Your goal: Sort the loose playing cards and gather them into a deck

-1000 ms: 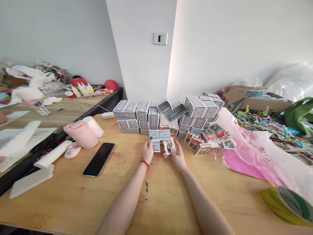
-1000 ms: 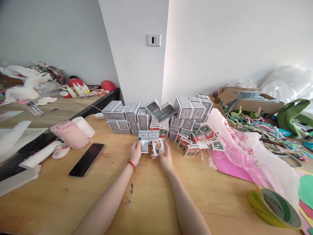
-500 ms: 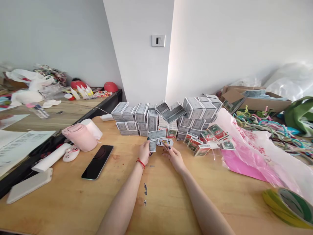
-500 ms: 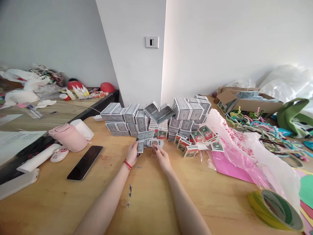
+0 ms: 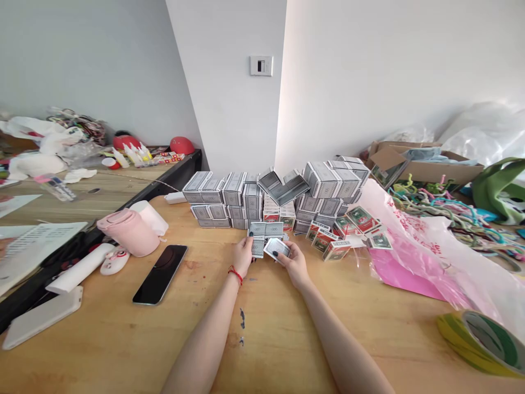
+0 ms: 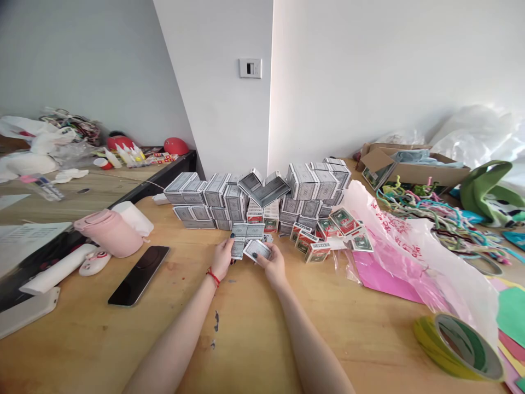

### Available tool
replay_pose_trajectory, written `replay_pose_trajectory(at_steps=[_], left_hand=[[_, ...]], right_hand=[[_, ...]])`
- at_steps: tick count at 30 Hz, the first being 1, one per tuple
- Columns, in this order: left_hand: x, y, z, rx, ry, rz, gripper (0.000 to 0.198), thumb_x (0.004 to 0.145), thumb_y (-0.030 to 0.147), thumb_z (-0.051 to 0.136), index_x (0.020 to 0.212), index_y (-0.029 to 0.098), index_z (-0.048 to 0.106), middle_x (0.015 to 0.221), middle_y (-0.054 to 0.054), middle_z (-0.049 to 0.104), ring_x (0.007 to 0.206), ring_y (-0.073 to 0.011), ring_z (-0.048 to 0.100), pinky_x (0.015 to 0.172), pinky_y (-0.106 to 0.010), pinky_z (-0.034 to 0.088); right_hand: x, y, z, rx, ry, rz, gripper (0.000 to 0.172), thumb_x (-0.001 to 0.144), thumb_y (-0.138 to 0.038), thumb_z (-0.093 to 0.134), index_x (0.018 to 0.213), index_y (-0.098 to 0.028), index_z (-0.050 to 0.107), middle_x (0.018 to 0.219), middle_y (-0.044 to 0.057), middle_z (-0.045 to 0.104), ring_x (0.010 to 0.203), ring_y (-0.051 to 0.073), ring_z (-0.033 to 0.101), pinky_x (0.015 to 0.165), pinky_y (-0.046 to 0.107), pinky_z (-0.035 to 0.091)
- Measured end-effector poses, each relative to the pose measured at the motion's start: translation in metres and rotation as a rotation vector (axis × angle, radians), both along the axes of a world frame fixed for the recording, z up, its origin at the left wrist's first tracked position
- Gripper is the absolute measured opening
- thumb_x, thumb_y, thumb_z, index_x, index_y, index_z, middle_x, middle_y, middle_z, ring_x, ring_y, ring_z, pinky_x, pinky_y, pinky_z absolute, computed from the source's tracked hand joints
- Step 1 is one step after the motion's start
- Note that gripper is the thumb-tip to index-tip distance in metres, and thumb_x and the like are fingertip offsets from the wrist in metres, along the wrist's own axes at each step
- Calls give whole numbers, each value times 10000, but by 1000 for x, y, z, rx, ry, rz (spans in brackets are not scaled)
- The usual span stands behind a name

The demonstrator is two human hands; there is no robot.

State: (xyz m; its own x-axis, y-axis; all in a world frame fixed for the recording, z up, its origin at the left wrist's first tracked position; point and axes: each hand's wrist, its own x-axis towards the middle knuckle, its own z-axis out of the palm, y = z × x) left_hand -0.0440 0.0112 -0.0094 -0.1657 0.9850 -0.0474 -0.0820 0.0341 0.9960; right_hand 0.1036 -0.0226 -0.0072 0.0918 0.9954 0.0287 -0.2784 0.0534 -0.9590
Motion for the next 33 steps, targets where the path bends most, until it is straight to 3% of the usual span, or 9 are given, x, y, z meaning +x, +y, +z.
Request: replay_pose_trajectory(at_steps=[12, 23, 30, 33], left_hand=[[1, 1, 2, -12, 38, 3, 412, 679, 538, 471, 646, 132, 525, 476, 25, 444, 376, -73, 384, 345, -184, 266], [-1, 3, -2, 91, 172, 68, 368, 720, 493, 447, 625, 144, 514, 546, 8, 488, 499, -95, 403, 457, -196, 272], [2, -2, 1, 159, 319, 75, 332, 755, 433, 423, 548, 173, 424, 483, 39, 358, 478, -96, 332, 470, -207, 237], [2, -3, 1, 184, 323, 56, 317, 754, 416, 426, 547, 176, 416, 484, 40, 354, 474, -97, 327, 470, -209, 231]], right_hand=[[-1, 2, -1, -32, 35, -50, 370, 557, -320, 675, 849, -195, 484, 796, 5, 561, 605, 123, 536, 519, 261, 495], [3, 3, -1, -70, -33, 46, 340, 558, -365, 670, 820, -185, 549, 684, -11, 577, 501, 131, 542, 464, 285, 488], [9, 0, -1, -36, -125, 196, 298, 684, -409, 558, 880, -193, 494, 436, -65, 501, 295, 99, 443, 289, 202, 341], [12, 0, -2, -45, -163, 194, 278, 667, -397, 580, 834, -190, 500, 445, -70, 484, 276, 76, 411, 260, 179, 300]])
